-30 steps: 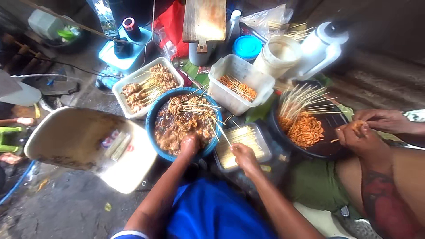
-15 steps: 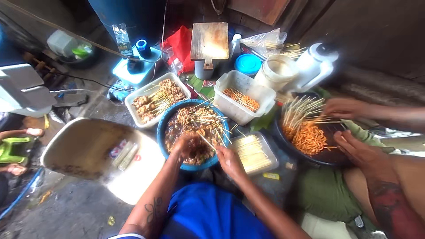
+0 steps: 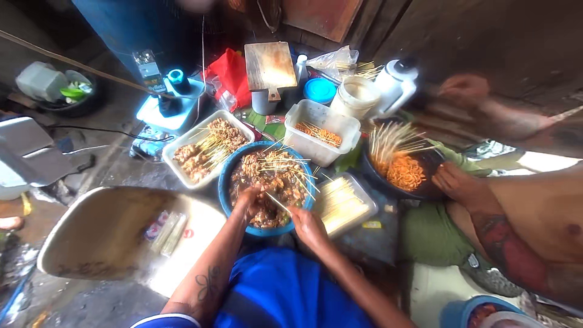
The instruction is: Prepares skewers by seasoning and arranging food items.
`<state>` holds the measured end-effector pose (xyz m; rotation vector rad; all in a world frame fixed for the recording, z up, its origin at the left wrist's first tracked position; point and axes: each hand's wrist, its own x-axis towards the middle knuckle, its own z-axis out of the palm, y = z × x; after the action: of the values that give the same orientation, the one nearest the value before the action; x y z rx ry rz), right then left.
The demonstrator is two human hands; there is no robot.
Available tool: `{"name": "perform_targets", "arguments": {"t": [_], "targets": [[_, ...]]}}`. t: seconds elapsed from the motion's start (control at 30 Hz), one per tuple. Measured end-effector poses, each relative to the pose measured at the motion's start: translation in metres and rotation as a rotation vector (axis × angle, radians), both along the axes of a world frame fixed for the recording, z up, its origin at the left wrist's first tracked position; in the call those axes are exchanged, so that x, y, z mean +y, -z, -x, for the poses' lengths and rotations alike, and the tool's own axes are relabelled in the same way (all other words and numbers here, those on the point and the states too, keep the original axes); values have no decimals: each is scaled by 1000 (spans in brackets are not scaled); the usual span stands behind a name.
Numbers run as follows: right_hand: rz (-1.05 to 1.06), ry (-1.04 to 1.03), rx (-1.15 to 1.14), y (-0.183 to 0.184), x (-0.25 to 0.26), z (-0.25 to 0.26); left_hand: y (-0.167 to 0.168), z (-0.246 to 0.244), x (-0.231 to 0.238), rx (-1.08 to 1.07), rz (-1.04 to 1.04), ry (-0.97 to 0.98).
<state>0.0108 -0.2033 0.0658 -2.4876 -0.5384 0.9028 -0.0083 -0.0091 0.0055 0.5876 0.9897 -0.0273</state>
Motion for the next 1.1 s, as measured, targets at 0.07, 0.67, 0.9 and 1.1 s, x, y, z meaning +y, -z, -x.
{"name": "perform_targets", "arguments": {"t": [0.07, 0.67, 0.9, 1.1], "targets": [[7, 7, 2, -1, 5, 4, -1, 1, 1, 12, -10, 37], [31, 95, 100, -2, 47, 36, 10, 39, 1, 70, -1200, 673], [-147, 316, 236, 16, 53, 44, 21, 39, -12, 100, -1276, 672], [-231, 302, 122, 36, 63, 39, 9, 31, -14, 84, -1287, 710]]}}
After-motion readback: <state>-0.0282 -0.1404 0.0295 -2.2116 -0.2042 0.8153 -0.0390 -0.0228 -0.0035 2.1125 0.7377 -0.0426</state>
